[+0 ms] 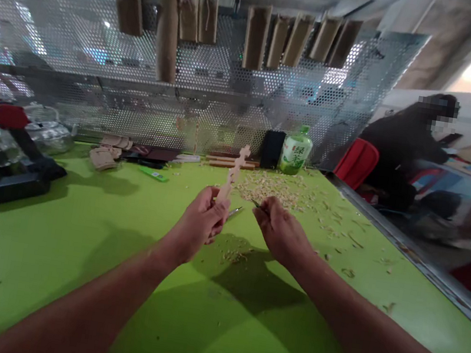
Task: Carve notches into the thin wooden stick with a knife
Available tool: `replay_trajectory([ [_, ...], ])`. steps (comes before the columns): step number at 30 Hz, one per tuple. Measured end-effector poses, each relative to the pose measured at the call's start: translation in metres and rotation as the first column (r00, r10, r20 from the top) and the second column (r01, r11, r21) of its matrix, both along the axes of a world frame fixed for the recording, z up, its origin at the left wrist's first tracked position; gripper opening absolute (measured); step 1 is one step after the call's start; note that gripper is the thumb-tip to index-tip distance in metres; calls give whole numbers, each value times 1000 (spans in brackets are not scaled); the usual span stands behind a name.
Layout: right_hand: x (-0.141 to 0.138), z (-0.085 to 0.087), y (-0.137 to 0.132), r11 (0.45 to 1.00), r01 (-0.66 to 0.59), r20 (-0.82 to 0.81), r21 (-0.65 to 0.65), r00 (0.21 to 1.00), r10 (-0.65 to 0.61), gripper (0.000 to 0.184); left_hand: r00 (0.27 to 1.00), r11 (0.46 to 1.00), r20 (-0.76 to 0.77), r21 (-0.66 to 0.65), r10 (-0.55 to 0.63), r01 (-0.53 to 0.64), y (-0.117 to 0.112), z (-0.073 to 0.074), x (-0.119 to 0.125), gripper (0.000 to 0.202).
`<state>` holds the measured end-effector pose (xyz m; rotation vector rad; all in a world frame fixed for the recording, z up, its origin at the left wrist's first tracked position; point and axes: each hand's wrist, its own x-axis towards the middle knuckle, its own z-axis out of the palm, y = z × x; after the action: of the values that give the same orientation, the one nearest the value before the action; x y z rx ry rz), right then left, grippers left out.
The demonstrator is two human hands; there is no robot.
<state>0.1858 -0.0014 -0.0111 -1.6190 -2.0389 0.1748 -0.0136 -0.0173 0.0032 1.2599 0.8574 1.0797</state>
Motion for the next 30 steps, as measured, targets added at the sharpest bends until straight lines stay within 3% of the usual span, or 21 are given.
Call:
replay_trajectory([
  [6,0,1,-4,992,-122,-160,27,979,125,15,1000,1000,-12,-29,-9,9,-2,0,4,26],
  [14,-3,3,-8,969,-237,-255,67,935,246,27,1000,998,-4,-49,-28,28,1,-1,3,15],
  [21,-1,4,-13,968,-228,-298,101,922,248,30,986,984,92,-96,-139,148,3,-6,3,14],
  [30,-2,7,-19,966,-218,-275,139,928,249,27,986,984,106,-105,-131,143,0,-3,2,22],
])
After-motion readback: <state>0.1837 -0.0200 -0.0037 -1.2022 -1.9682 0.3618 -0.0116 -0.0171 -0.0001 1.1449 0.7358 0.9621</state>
